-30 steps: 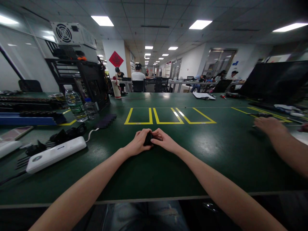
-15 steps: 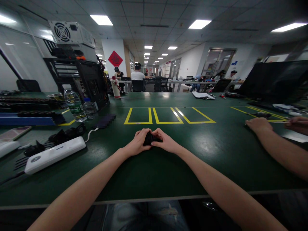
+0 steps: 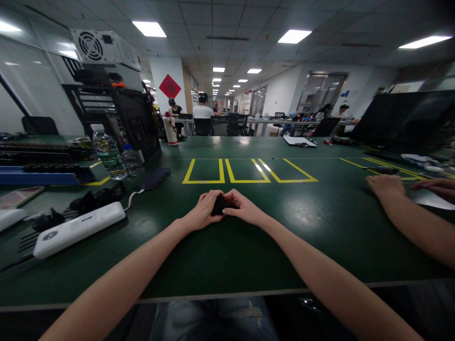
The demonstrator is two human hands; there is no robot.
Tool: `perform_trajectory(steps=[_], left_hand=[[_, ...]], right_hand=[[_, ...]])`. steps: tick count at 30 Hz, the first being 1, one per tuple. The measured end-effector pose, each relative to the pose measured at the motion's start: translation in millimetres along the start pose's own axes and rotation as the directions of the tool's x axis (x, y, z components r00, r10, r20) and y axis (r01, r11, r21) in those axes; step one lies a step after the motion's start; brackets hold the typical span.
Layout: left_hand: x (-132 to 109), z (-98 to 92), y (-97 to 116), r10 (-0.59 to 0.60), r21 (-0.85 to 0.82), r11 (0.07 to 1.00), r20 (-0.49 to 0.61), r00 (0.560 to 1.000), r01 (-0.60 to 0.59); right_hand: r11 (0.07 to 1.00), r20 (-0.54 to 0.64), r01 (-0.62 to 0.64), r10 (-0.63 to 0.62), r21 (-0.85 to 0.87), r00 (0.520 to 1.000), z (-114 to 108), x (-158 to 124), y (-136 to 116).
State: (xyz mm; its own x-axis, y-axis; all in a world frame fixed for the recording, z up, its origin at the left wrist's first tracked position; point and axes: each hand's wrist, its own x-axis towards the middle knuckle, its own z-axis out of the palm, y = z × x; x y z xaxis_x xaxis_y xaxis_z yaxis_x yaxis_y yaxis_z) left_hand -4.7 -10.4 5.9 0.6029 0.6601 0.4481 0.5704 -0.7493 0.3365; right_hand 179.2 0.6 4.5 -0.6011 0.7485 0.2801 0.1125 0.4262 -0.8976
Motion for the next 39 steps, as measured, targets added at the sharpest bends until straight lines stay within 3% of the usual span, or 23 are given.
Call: perform_trajectory(steps=[4,11,21,27,39], left_hand=[[-0.7,-0.5,0.2,0.005,0.002,1.000,0.004,1.000,-0.005],[0.0,0.5,-0.1,0.004,0.010,1.000,-0.005,1.000,-0.004],[-1.0,-13.0,12.0,-0.009,0.010,1.000,0.047,0.999,0.008],[-0.2,-8.0,7.9,-0.012,0.022,1.000,0.025,1.000,0.011],[-0.5,-9.7,9.2,-0.014,0.019,1.000,0.036,0.999,0.014]], right_hand=[[1.000,0.027,-0.004,0.003,0.026,1.000,-1.1,-0.6,-1.8],[1.000,-0.031,-0.026,0.027,0.009,0.999,1.8,0.4,-5.3],[1.000,0.022,-0.024,0.024,0.003,0.999,-2.4,-2.6,-6.5],[0.999,-0.054,-0.036,0.037,0.019,0.998,1.0,2.5,-0.2],[1.000,-0.010,-0.021,0.021,0.008,1.000,-0.5,-0.9,-4.2]])
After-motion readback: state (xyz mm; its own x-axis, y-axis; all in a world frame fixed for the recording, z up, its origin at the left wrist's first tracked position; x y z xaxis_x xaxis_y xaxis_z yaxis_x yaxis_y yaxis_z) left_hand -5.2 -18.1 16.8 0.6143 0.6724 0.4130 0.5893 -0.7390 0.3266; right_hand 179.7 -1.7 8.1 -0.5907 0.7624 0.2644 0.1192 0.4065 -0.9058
